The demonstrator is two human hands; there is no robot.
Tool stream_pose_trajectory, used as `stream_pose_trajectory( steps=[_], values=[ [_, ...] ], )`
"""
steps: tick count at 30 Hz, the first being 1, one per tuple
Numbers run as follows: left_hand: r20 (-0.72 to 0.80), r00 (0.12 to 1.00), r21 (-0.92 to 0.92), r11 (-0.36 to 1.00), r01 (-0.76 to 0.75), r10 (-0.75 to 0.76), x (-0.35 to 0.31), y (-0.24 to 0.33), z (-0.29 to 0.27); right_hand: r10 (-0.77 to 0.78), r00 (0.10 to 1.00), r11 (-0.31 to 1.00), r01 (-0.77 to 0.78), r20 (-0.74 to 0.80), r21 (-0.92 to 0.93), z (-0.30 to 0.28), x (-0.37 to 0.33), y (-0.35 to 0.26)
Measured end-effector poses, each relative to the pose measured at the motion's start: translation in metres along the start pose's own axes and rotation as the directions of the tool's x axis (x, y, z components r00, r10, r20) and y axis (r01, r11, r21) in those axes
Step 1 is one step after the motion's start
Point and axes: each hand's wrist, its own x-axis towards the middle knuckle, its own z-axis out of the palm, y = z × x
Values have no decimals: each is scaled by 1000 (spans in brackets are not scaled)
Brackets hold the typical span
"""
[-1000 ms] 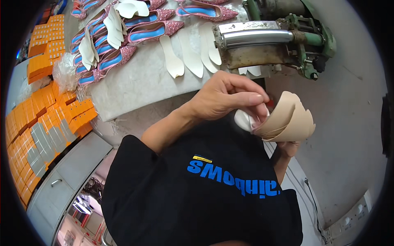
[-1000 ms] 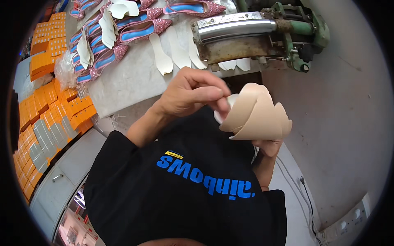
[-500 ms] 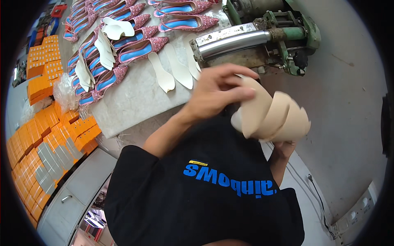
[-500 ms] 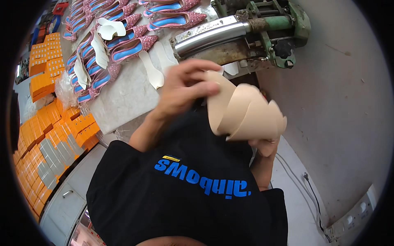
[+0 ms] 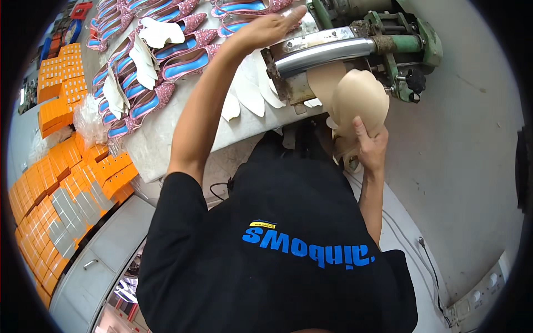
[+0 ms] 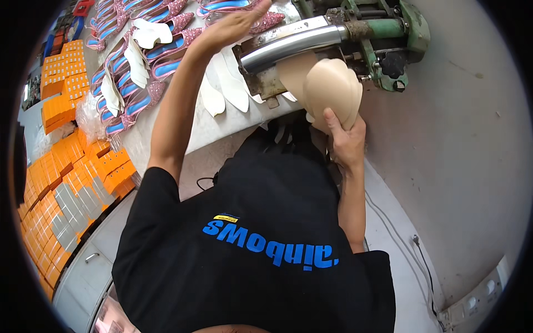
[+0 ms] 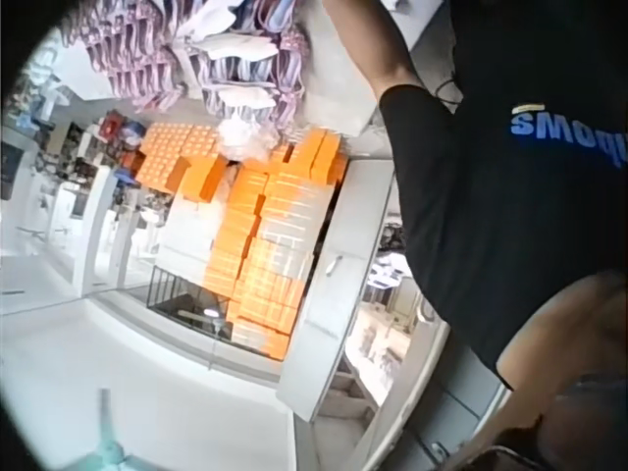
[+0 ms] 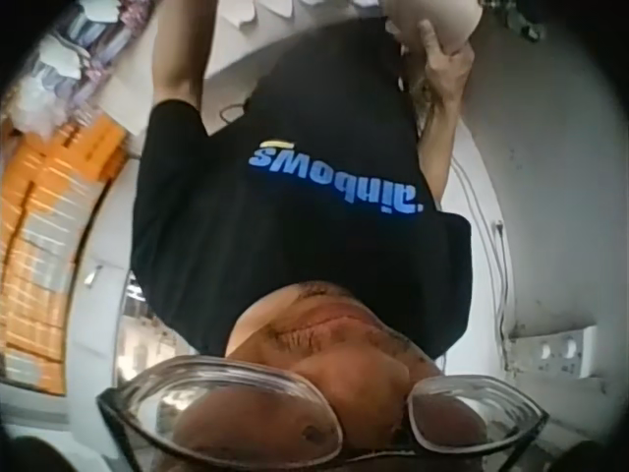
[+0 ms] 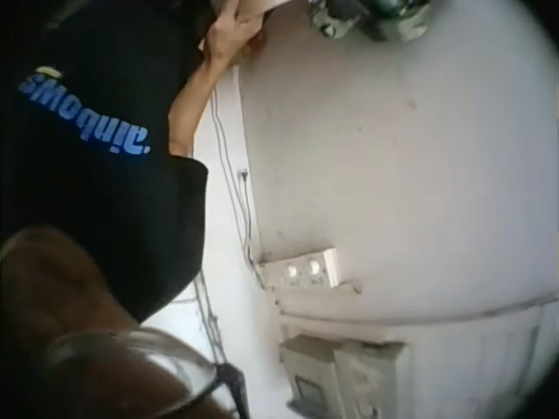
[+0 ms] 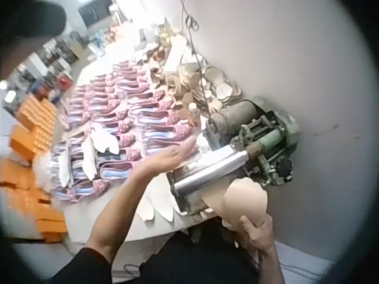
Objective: The person sorts and separates shoe insole pads by hand. The person then coats the pads using a gluing roller machine and arranges shoe insoles on the table.
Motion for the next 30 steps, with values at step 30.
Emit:
stream_pose_trajectory(
  steps=[30],
  values=[
    [132, 951, -970, 235, 66, 278, -212, 21, 73, -359, 890, 922, 290, 280, 257, -18, -83, -8]
  ],
)
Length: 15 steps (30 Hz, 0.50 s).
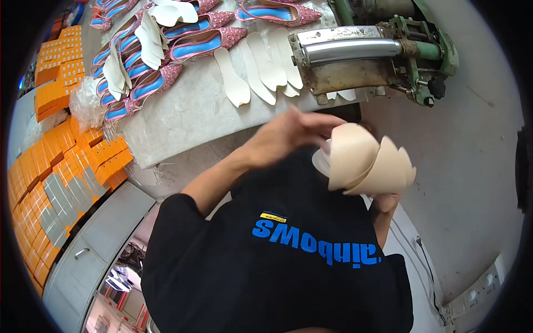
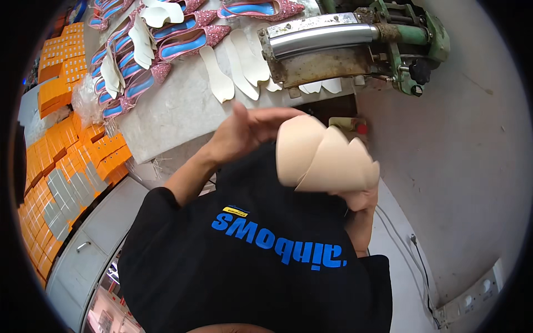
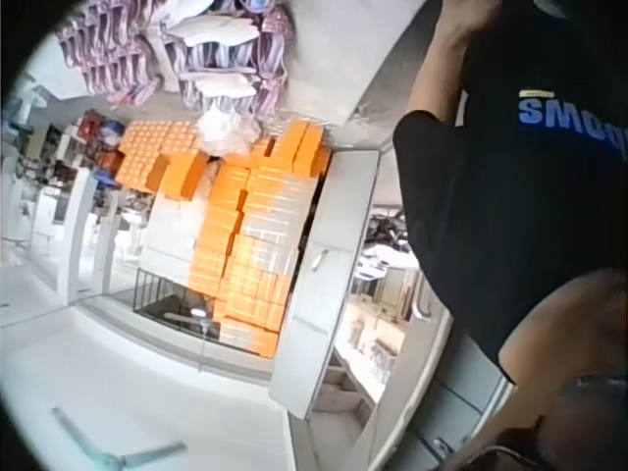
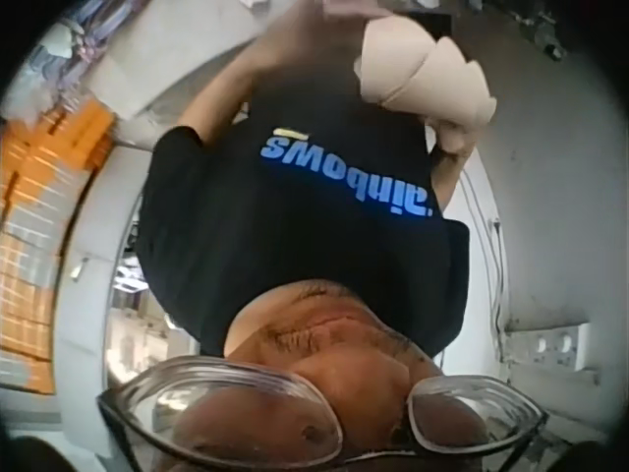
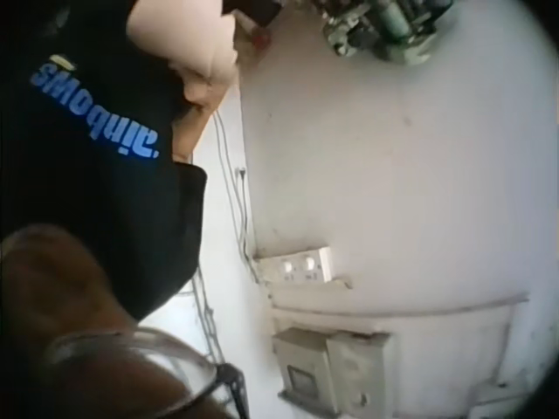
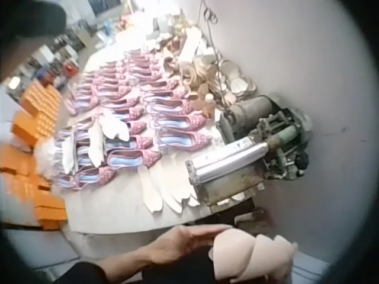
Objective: The person sorts and separates shoe insole pads by hand. The person then coats the pads using a gluing roller machine and arranges shoe insoles on the table.
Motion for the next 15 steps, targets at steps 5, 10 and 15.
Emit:
stream_pose_trajectory(
  steps=[5, 10, 15],
  values=[
    [284, 954, -107, 992, -70, 98, 21, 7, 33, -154, 988, 939, 153, 24, -309, -6, 7, -11],
    [109, 945, -30, 951, -308, 310, 32, 10, 52, -161, 987, 984, 160, -6, -74, 3, 20, -30],
    [434, 529, 785, -18, -619, 730, 20, 37, 60, -87, 994, 947, 64, -61, -315, 4, 27, -32]
  ],
)
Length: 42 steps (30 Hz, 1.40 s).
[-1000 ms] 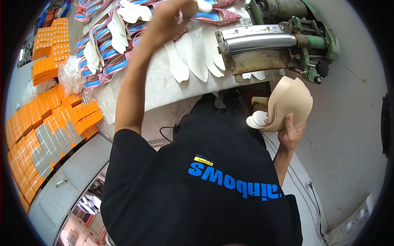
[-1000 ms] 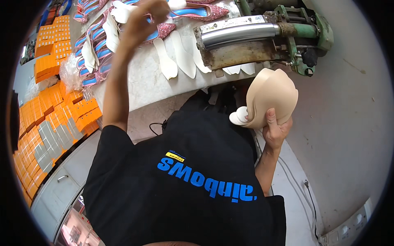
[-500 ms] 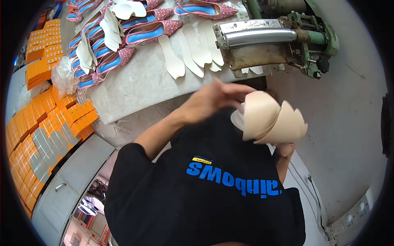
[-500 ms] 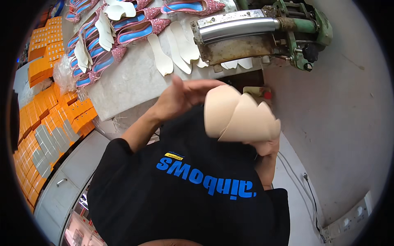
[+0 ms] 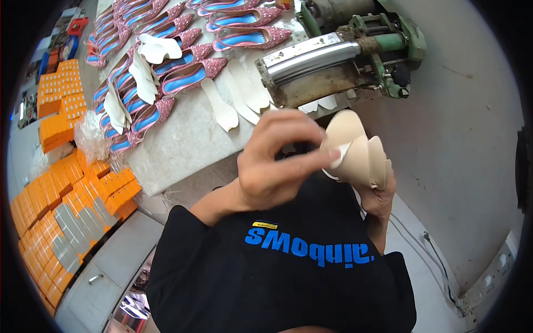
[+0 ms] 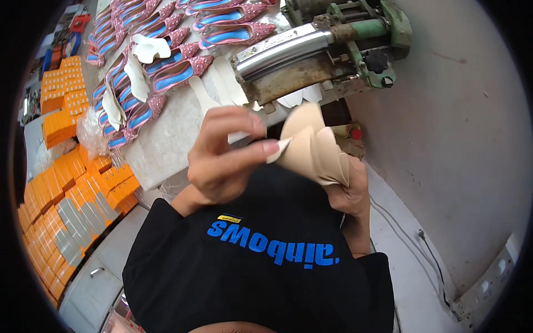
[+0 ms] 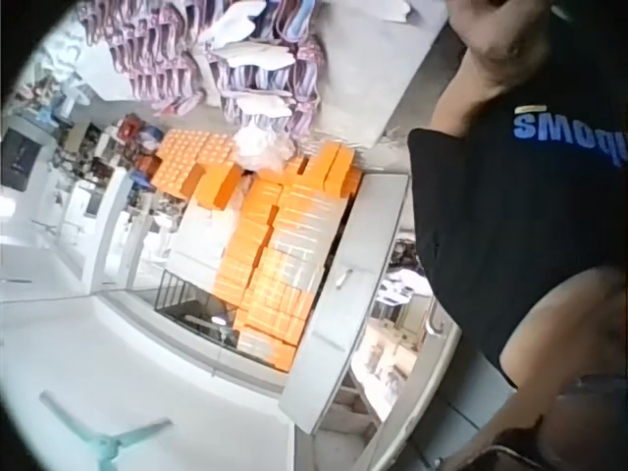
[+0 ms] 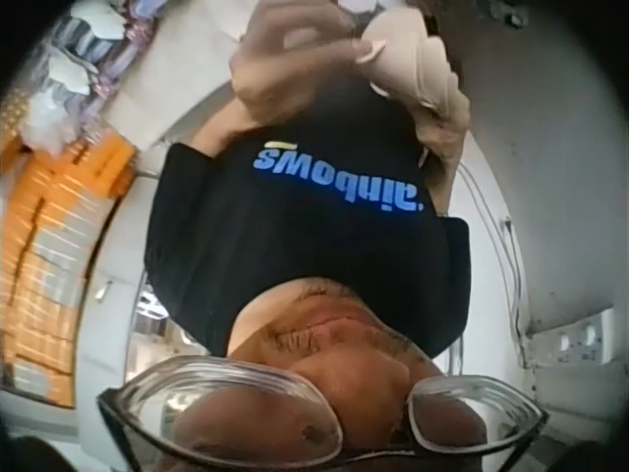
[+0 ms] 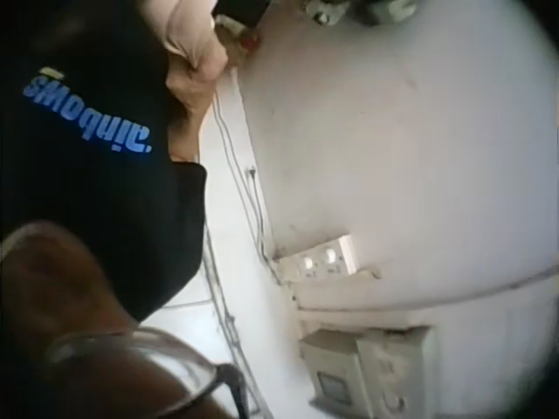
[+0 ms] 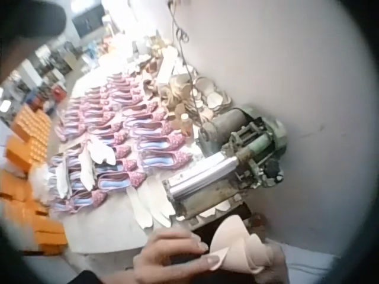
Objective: The person sorts and separates shoe insole pads by hand. The person then coats the pads using a gluing roller machine and arranges shoe insoles on the table.
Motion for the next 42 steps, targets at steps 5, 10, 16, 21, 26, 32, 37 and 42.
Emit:
stream_pose_trajectory(
  steps=[5, 10, 16, 21, 26, 32, 37, 42],
  values=[
    [142, 988, -457, 890, 9, 63, 4, -7, -4, -208, 969, 977, 198, 133, 85, -8, 18, -8],
    [567, 603, -768, -95, 634, -562, -1, -30, 15, -368, 915, 919, 331, 167, 213, -7, 22, 1],
    [375, 616, -487, 419, 767, -693, 25, -21, -5, -155, 974, 987, 146, 162, 68, -6, 28, -10],
    [-11, 921, 93, 917, 388, -389, 28, -53, 18, 367, 917, 929, -353, -154, 111, -7, 21, 54],
    [-130, 943, 267, 905, 331, -307, 48, -137, -2, 402, 908, 915, -396, -114, 76, -10, 30, 102],
    [633, 381, 81, 547, 833, -674, 41, -237, -9, 365, 920, 931, -356, -140, 85, -3, 28, 79],
    [380, 703, -466, 532, 707, -601, 78, -225, -45, 336, 922, 940, -340, -191, 11, -25, -5, 75],
    [-63, 913, -49, 915, 401, -403, 68, -159, -122, 280, 940, 943, -231, -194, 241, -19, -5, 68]
  ],
)
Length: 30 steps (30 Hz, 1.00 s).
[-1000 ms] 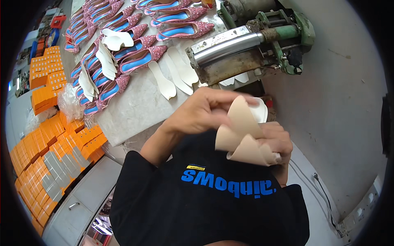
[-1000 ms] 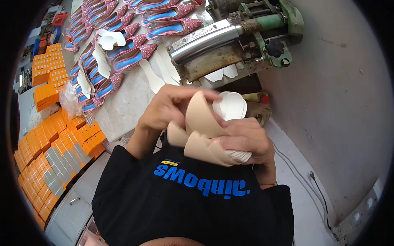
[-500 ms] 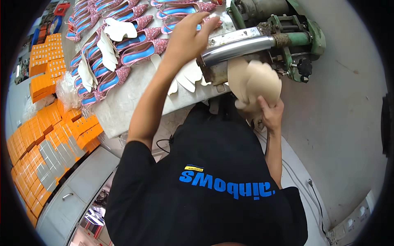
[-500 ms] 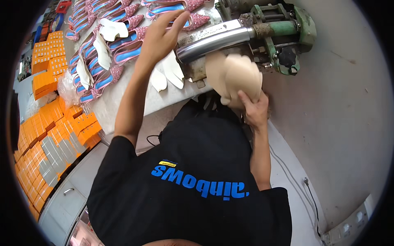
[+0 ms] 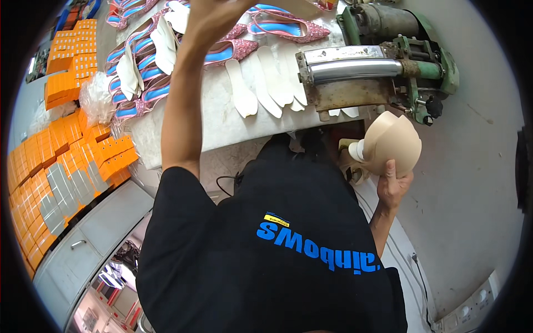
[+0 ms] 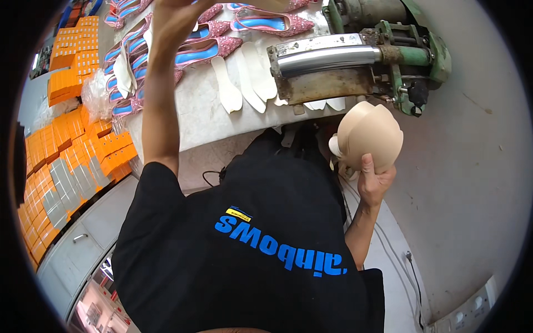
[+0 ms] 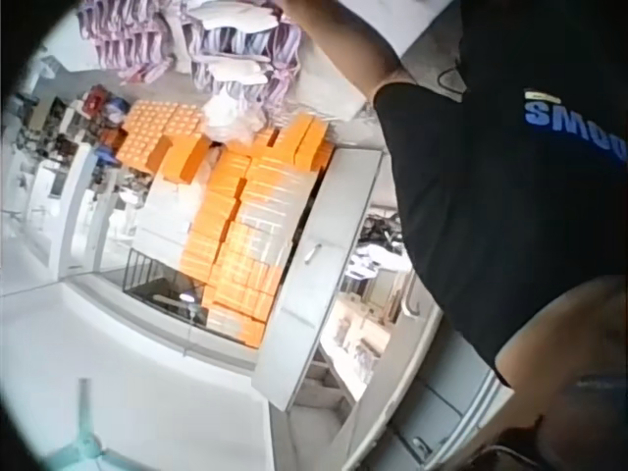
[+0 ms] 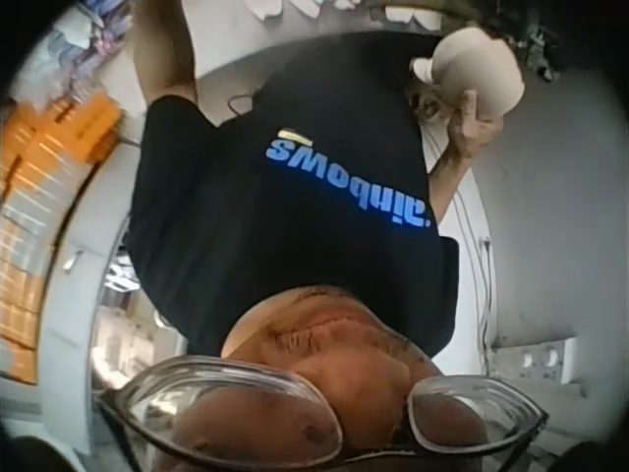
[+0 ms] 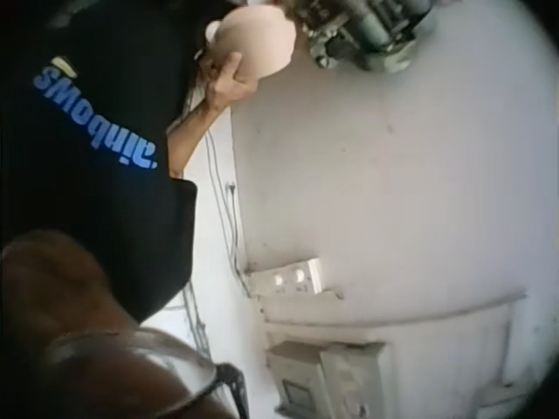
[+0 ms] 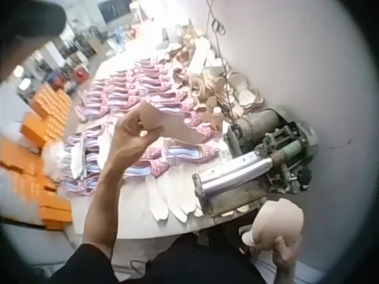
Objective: The person sorts and separates shoe insole pads by hand. The person then coats the pads using a gluing roller machine and arranges shoe insoles on the table.
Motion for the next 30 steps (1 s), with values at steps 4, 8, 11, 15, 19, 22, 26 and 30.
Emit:
stream_pose_trajectory(
  steps=[4, 8, 11, 15, 19, 22, 26, 30],
  values=[
    [258, 949, 470, 835, -287, 181, -88, -72, -14, -49, 999, 998, 48, 16, 50, 4, -3, -3],
    [329, 906, 523, 850, 58, -265, -214, -145, 15, -7, 999, 996, 2, 53, 86, 4, -1, -2],
    [234, 970, 559, 826, -75, -70, -237, -125, 29, -2, 996, 1000, -1, 88, 31, -4, -4, -1],
    [198, 901, -14, 918, 397, -386, -231, -43, 41, -2, 999, 997, 5, 42, -72, 27, -13, -29],
    [558, 675, -656, 241, 715, -483, -167, 72, 92, -16, 965, 997, -5, 262, 80, 43, -23, -35],
    [416, 788, -559, 556, 616, -455, -140, 88, 96, -87, 957, 989, 51, 277, 136, 39, -20, -38],
    [50, 999, -235, 972, 24, -13, -117, 79, 121, -80, 994, 990, 88, 69, -113, 34, -14, -54],
    [126, 942, 453, 827, -333, 310, -86, 49, 148, 200, 979, 916, -199, -35, -348, 31, 30, -23]
  ],
)
